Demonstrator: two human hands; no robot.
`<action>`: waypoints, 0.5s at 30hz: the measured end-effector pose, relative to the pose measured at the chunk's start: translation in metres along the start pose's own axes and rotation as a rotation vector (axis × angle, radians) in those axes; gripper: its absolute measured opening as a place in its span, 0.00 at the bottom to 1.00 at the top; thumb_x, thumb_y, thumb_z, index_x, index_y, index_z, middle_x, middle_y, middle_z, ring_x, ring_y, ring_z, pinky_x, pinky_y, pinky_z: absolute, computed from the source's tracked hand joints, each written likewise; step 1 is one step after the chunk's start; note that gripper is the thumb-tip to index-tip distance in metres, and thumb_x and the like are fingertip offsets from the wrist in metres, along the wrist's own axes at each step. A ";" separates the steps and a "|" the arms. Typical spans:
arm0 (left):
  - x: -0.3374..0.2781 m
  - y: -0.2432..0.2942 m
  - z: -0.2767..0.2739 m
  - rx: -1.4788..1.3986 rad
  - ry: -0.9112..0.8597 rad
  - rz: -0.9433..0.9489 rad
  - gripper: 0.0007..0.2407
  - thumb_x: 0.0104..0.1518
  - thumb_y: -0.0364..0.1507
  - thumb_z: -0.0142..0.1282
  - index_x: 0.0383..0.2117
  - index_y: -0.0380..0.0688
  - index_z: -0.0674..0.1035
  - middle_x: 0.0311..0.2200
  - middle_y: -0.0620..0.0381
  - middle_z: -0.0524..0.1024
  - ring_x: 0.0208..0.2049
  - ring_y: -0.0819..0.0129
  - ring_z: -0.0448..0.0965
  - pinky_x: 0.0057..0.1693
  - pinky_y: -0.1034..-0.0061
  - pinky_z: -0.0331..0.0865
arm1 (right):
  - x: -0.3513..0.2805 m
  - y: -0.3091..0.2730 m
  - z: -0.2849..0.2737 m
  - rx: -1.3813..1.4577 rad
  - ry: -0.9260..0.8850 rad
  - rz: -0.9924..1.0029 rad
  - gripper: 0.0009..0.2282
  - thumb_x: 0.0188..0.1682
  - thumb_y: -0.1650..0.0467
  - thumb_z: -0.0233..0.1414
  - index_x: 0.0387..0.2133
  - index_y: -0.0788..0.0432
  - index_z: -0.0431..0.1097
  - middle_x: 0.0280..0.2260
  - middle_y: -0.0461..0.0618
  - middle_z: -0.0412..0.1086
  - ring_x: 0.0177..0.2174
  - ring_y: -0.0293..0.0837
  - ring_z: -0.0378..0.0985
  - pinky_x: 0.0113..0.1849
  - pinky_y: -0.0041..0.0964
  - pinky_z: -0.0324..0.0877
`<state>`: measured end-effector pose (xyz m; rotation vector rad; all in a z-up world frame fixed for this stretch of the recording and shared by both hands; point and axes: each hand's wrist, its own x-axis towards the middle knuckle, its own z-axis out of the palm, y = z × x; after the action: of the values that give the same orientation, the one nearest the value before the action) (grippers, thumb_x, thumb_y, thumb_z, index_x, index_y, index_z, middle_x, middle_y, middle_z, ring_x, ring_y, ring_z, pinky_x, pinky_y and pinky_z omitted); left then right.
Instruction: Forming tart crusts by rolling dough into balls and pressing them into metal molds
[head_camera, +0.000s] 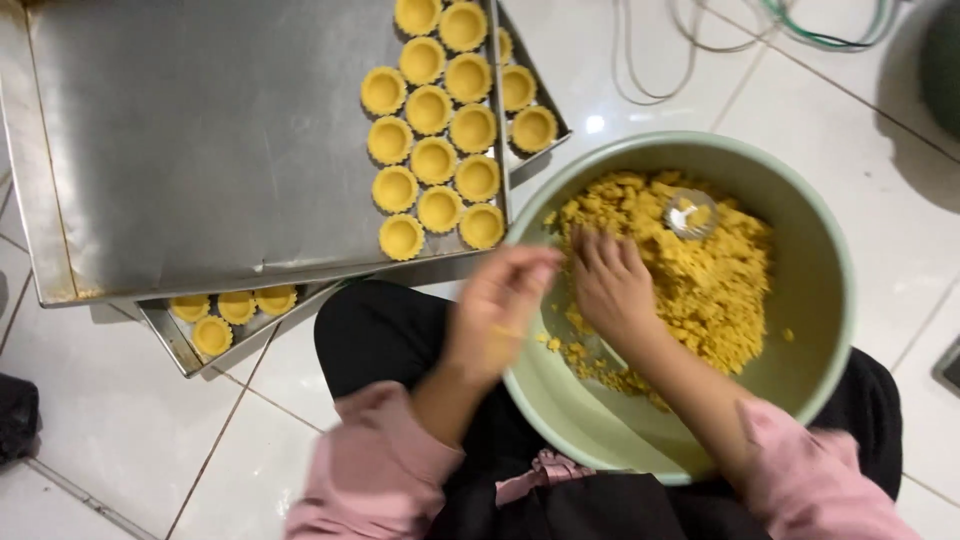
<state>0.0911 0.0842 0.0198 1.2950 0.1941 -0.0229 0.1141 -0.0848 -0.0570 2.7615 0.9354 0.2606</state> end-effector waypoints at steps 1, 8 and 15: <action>-0.013 -0.012 0.013 0.004 -0.014 0.016 0.06 0.63 0.23 0.55 0.43 0.43 0.82 0.38 0.54 0.80 0.39 0.73 0.79 0.51 0.77 0.76 | 0.003 -0.006 0.020 -0.009 0.014 0.013 0.18 0.51 0.73 0.43 0.54 0.64 0.69 0.46 0.59 0.70 0.48 0.57 0.70 0.49 0.47 0.60; -0.043 -0.102 0.017 0.184 0.017 -0.180 0.08 0.63 0.26 0.55 0.46 0.49 0.83 0.32 0.55 0.80 0.29 0.76 0.78 0.39 0.83 0.74 | -0.010 -0.015 0.070 0.037 -0.200 -0.121 0.22 0.52 0.63 0.44 0.56 0.61 0.69 0.55 0.54 0.72 0.61 0.49 0.66 0.69 0.50 0.37; -0.036 -0.106 0.020 0.238 0.171 -0.219 0.07 0.61 0.26 0.53 0.40 0.45 0.83 0.27 0.54 0.79 0.24 0.74 0.77 0.35 0.82 0.72 | -0.096 -0.011 0.072 0.378 -0.221 -0.357 0.21 0.49 0.58 0.45 0.39 0.60 0.80 0.47 0.54 0.77 0.56 0.54 0.70 0.66 0.59 0.48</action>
<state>0.0449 0.0329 -0.0702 1.5083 0.4912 -0.1249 0.0495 -0.1456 -0.1384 2.7862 1.5147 -0.3042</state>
